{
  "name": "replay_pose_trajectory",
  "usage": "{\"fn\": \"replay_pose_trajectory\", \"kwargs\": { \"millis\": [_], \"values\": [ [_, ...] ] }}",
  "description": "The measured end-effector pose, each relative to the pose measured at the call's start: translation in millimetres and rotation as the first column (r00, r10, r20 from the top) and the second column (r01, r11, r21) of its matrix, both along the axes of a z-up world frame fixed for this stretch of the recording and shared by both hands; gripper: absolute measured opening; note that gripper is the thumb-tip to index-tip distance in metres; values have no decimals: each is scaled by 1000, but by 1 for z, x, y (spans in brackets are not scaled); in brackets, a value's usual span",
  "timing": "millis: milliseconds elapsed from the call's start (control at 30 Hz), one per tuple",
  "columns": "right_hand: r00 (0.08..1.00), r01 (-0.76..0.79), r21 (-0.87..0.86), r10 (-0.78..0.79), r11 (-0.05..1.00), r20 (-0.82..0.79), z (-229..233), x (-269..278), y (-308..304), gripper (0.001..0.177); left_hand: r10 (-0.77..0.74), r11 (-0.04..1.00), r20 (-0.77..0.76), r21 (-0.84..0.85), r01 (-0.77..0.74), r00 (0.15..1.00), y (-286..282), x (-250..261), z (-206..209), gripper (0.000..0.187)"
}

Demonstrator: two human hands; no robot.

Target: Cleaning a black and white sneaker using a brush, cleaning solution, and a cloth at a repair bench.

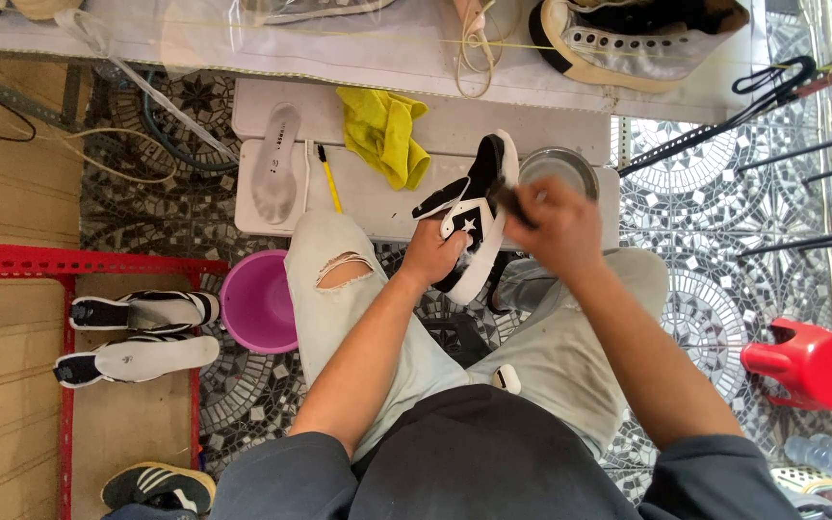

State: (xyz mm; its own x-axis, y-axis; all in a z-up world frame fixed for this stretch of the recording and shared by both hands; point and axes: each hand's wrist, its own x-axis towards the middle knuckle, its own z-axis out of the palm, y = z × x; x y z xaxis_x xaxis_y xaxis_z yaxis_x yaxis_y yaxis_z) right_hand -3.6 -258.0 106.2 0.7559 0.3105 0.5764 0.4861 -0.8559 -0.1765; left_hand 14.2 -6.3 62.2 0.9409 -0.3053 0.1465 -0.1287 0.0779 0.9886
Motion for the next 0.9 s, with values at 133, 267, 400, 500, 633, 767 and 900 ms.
{"fn": "replay_pose_trajectory", "kwargs": {
  "millis": [133,267,400,500,633,767,900],
  "values": [
    [994,-100,-80,97,992,-43,-51,-35,7,33,56,998,-9,-3,-56,998,1,1,-14,30],
    [998,-47,-40,48,998,32,-46,-14,-32,29,37,997,-119,-63,-45,992,-15,-8,-55,33],
    [993,-120,-32,120,992,-20,-14,-39,-1,25,20,998,-88,-52,-25,996,-12,3,-32,34],
    [989,-147,-58,146,987,-22,-32,-35,-20,26,-12,1000,-28,-19,12,1000,-10,1,-36,34],
    [993,-116,-46,114,992,-43,-36,-32,-33,28,-42,999,-20,-29,41,999,-16,-10,-31,35],
    [975,-213,-162,198,964,-100,-5,-51,7,27,-44,999,-28,-19,44,999,-17,-6,-34,35],
    [987,-154,-119,147,981,-69,-10,-38,-2,25,-9,1000,-21,7,9,1000,-17,-12,-45,34]
  ]
}}
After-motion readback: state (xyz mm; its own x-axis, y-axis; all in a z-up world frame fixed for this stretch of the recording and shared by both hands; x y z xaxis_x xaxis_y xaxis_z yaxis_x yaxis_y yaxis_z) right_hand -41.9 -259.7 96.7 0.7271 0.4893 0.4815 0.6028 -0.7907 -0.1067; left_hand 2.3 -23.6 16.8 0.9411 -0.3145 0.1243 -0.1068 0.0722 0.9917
